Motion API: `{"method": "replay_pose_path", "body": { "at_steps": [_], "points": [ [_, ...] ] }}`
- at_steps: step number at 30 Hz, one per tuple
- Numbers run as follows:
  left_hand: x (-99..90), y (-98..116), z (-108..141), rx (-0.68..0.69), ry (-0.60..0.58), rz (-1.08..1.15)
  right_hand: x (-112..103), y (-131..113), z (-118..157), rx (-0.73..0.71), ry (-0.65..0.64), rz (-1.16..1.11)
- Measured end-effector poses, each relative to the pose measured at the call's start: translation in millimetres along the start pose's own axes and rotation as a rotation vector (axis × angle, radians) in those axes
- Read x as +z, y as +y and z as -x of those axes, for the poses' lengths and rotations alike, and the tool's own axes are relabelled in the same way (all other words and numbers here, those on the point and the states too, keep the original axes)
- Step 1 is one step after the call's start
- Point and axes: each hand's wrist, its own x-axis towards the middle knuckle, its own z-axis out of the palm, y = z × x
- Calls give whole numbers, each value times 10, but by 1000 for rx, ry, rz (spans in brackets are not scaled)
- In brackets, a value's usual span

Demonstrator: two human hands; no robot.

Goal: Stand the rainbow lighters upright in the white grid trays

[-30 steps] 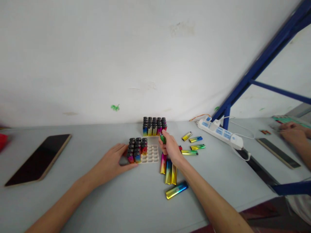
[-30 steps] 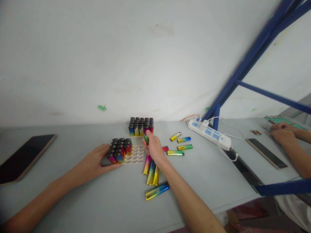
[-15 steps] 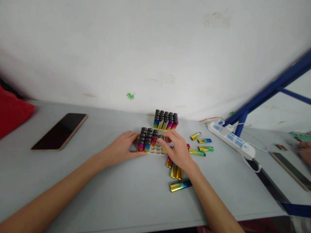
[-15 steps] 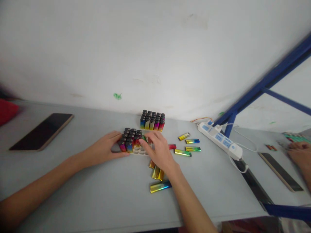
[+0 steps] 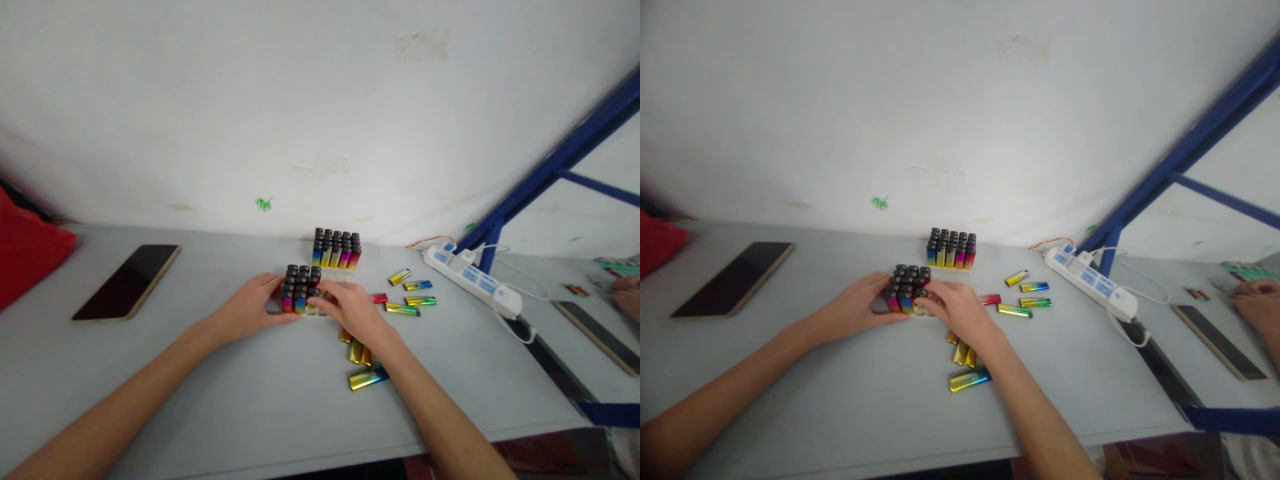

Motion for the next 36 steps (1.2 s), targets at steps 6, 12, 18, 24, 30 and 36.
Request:
{"method": "replay_pose_path", "body": {
  "at_steps": [6,12,18,24,30,36],
  "points": [
    [-21,-28,-11,-42,-47,-18,-107,-48,20,-28,39,115],
    [3,-71,-7,-18,0,-21,-586,226,134,141,344,203],
    [4,-59,3,-33,6,-20,-895,534,202,258,483,326],
    [1,-24,3,-32,-7,-38,-813,595,222,177,251,323],
    [8,-24,6,-9,-10,-15,-846,505,226,233,92,212],
    [29,-19,-6,-1,-12,-24,-722,17,576,391,342,376]
  ]
}}
